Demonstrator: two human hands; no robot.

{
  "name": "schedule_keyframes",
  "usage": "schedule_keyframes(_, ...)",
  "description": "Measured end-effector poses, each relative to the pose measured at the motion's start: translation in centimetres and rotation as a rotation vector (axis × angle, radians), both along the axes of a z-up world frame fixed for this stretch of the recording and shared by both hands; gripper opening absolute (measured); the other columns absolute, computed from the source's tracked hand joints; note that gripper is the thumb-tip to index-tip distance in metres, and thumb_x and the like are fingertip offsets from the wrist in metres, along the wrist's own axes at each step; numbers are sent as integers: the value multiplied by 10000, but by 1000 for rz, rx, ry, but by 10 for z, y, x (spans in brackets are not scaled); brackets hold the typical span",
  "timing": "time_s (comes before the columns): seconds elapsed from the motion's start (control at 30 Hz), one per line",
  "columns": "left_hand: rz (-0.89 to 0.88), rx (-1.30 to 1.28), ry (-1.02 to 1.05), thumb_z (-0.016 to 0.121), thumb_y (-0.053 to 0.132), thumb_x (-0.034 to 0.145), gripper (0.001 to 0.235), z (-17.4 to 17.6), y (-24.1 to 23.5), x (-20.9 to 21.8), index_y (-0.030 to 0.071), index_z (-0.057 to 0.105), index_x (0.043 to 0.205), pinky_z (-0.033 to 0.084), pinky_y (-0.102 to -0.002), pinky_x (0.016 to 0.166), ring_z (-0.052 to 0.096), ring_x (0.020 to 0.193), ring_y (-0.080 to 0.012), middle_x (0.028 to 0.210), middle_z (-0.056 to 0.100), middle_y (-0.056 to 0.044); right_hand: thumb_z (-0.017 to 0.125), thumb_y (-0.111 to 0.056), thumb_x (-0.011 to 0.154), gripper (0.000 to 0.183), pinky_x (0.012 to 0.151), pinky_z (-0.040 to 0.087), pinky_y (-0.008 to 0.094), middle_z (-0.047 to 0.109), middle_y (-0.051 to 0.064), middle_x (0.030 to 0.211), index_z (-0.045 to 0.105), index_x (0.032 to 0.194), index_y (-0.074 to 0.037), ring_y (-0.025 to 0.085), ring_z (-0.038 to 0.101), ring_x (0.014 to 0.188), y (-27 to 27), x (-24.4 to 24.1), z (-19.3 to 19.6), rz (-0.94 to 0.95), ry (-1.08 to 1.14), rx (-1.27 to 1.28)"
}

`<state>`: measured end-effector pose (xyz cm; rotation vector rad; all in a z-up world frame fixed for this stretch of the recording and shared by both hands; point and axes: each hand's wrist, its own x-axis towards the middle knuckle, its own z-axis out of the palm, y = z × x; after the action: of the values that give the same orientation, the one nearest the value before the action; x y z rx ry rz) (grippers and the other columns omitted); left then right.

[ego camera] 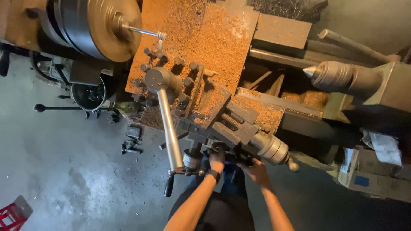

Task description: The person works at a metal lathe, holding a small metal part against the rotating chuck to shape or finish it, then moves to the carriage and turns the handwheels to feed the cutting tool along the workpiece. The person repeatedly retrieves and repositions the small part during the work.

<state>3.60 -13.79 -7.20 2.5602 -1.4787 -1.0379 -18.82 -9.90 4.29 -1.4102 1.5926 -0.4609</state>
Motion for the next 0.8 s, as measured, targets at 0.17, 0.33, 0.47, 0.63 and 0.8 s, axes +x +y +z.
schedule_keyframes(0.17,-91,-497,175,686,414,817,819,120,13,-52,-161,416,1335,509,-528,951,601,1085,-523,1179,649,-360,802,-370,779,428,811,609,437,788,158,1053,764,1142,-145,338,760,949,-27,21,70,-370,-87,153)
schedule_keyframes(0.33,-87,-277,-99,639,446,915,871,64,6,-44,-159,308,1447,448,-567,1034,548,1199,-539,1235,636,-345,763,-280,776,464,844,588,452,732,173,1147,701,1221,-160,383,708,998,-16,40,58,-298,129,50)
schedule_keyframes(0.47,109,-13,-131,556,470,943,803,57,-11,-30,-43,315,1513,500,-527,971,628,1160,-452,1293,605,-323,736,-356,847,478,884,588,410,728,136,1197,660,1272,-149,297,723,1050,-2,26,37,-255,20,216)
schedule_keyframes(0.63,84,32,-76,470,479,1016,523,2,-16,2,54,599,1292,516,-521,942,666,1087,-438,1178,692,-269,716,-501,898,570,983,540,427,744,135,1230,660,1280,-82,268,692,1164,7,-33,7,-236,-167,522)
schedule_keyframes(0.8,39,-191,101,436,387,1023,393,25,-34,12,129,708,1143,523,-533,876,668,1001,-451,1087,736,-217,741,-563,836,659,967,554,434,738,140,1225,652,1326,-132,279,686,1120,-2,-35,-9,-214,-301,747)
